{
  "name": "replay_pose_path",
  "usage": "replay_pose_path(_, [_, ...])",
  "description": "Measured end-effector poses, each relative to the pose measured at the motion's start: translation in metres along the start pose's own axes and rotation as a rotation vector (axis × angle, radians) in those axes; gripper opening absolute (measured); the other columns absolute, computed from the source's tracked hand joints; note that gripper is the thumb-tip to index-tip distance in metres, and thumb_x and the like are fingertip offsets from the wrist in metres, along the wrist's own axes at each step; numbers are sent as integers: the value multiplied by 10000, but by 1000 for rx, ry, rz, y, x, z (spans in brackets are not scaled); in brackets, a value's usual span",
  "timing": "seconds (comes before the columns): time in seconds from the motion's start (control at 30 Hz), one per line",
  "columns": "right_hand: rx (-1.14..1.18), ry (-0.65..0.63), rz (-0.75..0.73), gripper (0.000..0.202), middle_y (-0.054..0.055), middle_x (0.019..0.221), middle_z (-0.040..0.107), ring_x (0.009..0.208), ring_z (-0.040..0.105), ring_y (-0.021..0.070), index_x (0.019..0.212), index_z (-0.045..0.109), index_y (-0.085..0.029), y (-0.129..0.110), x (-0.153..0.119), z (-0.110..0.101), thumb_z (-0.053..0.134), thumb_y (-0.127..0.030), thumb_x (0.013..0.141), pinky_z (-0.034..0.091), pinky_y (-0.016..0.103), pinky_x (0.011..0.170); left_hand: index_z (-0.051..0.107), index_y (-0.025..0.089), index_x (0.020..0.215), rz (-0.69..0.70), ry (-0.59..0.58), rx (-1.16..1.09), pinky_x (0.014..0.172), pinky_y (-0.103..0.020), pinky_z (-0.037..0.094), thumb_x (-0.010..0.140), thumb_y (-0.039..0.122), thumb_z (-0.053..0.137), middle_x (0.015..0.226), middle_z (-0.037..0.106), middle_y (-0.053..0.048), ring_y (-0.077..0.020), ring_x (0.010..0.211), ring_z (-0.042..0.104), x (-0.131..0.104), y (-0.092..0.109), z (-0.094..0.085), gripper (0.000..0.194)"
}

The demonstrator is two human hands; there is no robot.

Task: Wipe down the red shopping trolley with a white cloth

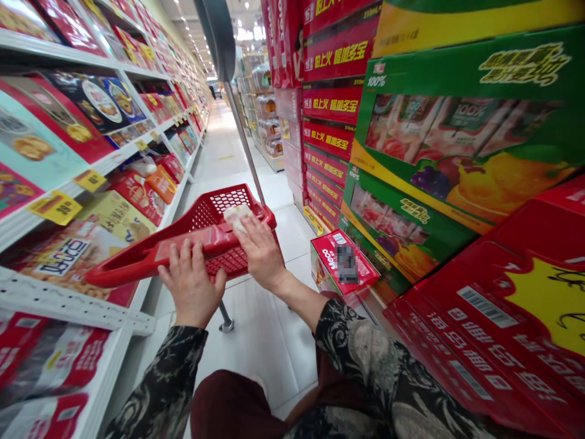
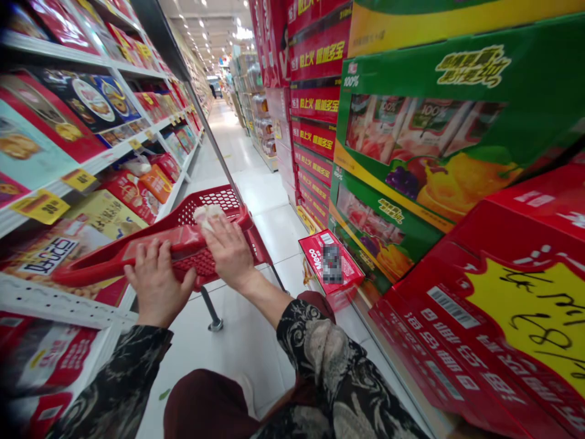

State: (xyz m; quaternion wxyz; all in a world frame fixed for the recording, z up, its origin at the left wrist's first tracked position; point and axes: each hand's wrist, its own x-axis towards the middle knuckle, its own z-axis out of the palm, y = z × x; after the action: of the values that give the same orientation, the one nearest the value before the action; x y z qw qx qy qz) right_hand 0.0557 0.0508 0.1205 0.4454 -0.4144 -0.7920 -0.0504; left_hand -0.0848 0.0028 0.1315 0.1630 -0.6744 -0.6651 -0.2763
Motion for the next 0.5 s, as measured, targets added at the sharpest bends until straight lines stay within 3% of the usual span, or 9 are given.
replay_pose_path(0.23, [-22, -72, -178, 334, 18, 1348, 440, 1324, 241, 165, 1202, 527, -175, -35, -2, 14, 355, -202, 917, 197, 335, 1115, 258, 141, 1362, 97, 85, -69, 1005, -657, 64, 753, 288, 456, 1421, 291, -184, -375, 1313, 211, 1, -1, 3, 657])
replay_pose_path(0.37, [-46, -90, -169, 356, 55, 1348, 439, 1333, 217, 160, 1230, 500, -149, -15, -1, 4, 352, -159, 907, 221, 346, 1102, 249, 187, 1372, 123, 102, -95, 1011, -656, 59, 750, 310, 478, 1419, 307, -161, -372, 1294, 267, 1, -3, 1, 674])
replay_pose_path(0.5, [-79, 16, -58, 406, 75, 1365, 413, 1347, 168, 176, 1249, 483, -131, 18, 1, -10, 355, -109, 864, 234, 378, 1091, 235, 188, 1381, 133, 162, -101, 1017, -644, 68, 757, 327, 460, 1413, 317, -164, -365, 1281, 297, 0, -5, 3, 678])
